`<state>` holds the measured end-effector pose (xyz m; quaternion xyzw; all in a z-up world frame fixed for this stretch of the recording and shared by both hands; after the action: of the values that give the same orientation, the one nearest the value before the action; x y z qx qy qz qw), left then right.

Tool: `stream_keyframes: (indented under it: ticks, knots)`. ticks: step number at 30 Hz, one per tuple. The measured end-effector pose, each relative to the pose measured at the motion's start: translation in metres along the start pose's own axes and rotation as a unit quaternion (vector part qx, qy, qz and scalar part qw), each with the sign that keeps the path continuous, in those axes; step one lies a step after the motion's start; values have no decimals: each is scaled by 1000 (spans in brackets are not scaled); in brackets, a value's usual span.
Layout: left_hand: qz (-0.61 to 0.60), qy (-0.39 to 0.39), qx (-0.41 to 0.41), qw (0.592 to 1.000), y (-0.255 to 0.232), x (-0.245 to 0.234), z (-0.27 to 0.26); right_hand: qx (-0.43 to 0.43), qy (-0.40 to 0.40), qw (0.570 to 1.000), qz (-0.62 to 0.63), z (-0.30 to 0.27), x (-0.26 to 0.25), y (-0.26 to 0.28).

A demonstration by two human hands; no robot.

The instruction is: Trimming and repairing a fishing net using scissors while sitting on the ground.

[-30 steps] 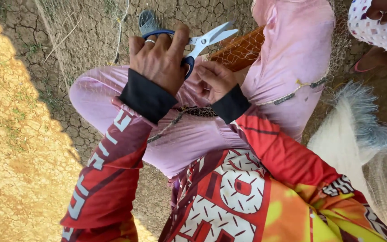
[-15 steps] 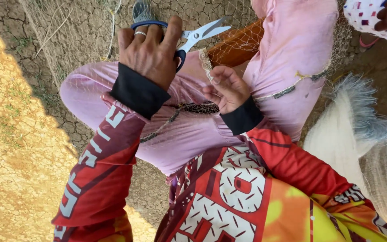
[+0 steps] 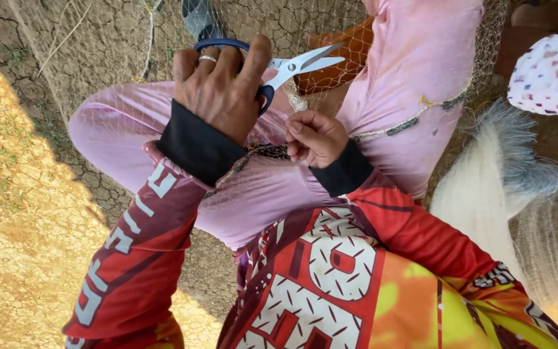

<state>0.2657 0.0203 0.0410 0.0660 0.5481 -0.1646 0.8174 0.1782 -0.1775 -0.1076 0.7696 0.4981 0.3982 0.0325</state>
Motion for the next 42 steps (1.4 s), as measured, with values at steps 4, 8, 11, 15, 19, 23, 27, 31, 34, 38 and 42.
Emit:
stream_keyframes:
  ticks: [4,8,11,15,19,23,27,31,34,38,42]
  knots:
    - [2,12,21,1000,-6,-8,3,-9,-33,999,-3,-8,-20,-1]
    - [-16,27,19,999,-6,-13,2,-24,-44,999,8,-15,-19,5]
    - [-21,43,20,999,-2,-12,-4,-7,-43,999,14,-22,-13,9]
    - [3,34,12,999,5,-16,-7,-11,-44,999,-28,-44,0,19]
    - [16,41,12,999,11,-15,-12,-213,-96,963,-134,-44,13,65]
    - [11,53,7,998,9,-18,-11,-127,-49,981,-137,-5,13,80]
    - [2,65,1,998,8,-23,-10,7,52,992,-111,16,24,74]
    - [9,62,-5,998,14,-23,-15,-76,20,978,-195,-14,31,53]
    - [-6,57,-1,998,14,-26,-15,-66,-29,983,-171,-32,25,42]
    - [-22,63,6,998,11,-27,-14,-101,-62,984,-134,-38,10,42]
    - [-25,60,6,998,11,-29,-17,-134,-89,980,-117,-42,9,45]
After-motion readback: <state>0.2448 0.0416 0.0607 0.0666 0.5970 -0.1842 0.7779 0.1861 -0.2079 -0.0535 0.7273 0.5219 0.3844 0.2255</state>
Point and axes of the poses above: each hand's wrist, its own z-axis towards the middle knuckle, its own x-axis out of the palm, y = z × x, the point moved 3 cm from there along z, towards the middle knuckle, and after that the axes turned 10 degrees about -y, right-handed, at the moved point
